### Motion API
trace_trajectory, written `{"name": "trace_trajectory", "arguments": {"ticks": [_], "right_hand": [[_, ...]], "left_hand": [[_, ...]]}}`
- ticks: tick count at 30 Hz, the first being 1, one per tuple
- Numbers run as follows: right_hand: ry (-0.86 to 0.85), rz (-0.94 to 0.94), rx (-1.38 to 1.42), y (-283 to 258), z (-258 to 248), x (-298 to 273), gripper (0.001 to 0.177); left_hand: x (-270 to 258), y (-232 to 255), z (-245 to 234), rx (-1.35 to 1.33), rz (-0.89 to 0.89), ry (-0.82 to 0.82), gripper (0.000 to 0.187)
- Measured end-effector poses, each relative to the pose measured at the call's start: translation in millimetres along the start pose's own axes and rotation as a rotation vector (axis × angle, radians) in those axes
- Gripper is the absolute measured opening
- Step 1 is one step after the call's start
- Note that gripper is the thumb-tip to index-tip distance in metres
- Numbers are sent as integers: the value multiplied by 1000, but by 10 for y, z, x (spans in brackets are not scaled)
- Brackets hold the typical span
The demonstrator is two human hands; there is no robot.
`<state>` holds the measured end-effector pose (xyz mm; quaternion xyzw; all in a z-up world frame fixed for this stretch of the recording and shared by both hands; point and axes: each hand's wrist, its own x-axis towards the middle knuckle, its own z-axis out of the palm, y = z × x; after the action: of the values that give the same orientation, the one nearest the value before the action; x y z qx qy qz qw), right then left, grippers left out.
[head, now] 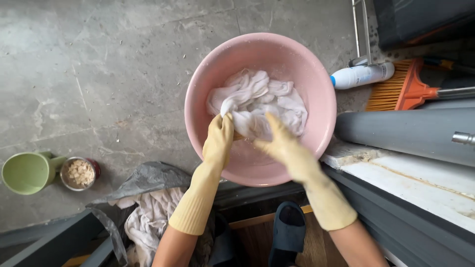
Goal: Hand washing a white garment in a pink plastic basin on a balcony.
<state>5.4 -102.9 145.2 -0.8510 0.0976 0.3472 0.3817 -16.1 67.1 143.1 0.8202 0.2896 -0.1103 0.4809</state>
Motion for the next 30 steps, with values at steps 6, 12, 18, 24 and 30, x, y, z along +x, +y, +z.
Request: {"name": "trace_trajectory", "arguments": {"ticks": [6,12,18,24,30], "right_hand": [[173,-77,-515,1084,569,335,85],[384,-451,158,698,-51,150,33],[653,-636,-217,633,-304,68,30],[393,50,339,30,-819,-311,26],[195,-149,743,-44,-1050,-202,25]], "left_hand": [[-97,344,-229,5,-187,-138,48],[-234,808,-655,268,171,-55,43],[-293,913,-582,398,28,-115,50],[-258,981,-622,-232,-75,-116,52],[-126,681,-510,-491,-70,-136,55]]}}
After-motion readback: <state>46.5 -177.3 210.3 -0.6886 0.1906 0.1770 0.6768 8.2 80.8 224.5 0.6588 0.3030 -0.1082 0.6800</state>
